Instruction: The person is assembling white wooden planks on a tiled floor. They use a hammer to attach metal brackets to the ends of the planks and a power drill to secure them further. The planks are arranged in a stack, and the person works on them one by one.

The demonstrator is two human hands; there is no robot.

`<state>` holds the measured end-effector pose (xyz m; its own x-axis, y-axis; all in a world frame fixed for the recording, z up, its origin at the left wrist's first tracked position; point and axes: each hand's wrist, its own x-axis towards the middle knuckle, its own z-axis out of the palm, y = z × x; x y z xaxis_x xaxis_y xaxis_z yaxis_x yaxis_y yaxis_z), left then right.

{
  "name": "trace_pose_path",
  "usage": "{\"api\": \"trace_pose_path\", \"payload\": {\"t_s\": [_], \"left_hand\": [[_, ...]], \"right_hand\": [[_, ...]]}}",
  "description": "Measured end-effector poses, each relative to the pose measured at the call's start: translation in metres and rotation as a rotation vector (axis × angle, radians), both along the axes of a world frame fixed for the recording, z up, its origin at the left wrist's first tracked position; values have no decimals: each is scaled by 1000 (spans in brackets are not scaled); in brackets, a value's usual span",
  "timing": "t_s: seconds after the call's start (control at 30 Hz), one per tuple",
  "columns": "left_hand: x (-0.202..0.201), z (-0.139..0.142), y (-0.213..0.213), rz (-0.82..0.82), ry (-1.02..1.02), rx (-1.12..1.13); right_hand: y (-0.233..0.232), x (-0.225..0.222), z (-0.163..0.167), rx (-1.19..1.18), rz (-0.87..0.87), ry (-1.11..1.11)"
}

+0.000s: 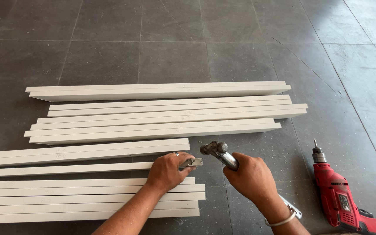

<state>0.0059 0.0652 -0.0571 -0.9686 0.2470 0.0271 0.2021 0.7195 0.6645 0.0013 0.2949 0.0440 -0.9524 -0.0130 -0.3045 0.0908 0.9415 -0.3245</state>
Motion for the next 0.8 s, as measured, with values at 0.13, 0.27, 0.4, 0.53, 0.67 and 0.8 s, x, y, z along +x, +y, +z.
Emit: {"api": "trace_pose_path", "payload": {"t_s": [0.13, 0.27, 0.4, 0.53, 0.67, 0.8], "left_hand": [[-1, 3, 2, 6, -64, -28], [0, 4, 3, -6, 73, 11], [-1, 9, 4, -7, -76, -76], [2, 12, 3, -12, 51, 96], [8, 4, 2, -92, 247, 63], [7, -7, 6, -158, 406, -77]], "right_hand": [[3, 9, 10, -183, 12, 205], [-5, 12, 5, -313, 43, 241], [-12, 2, -8, 91, 94, -46], [8, -2, -8, -20, -28, 96], [13, -2, -11, -108, -154, 142], [11, -3, -12, 37, -77, 43]]}}
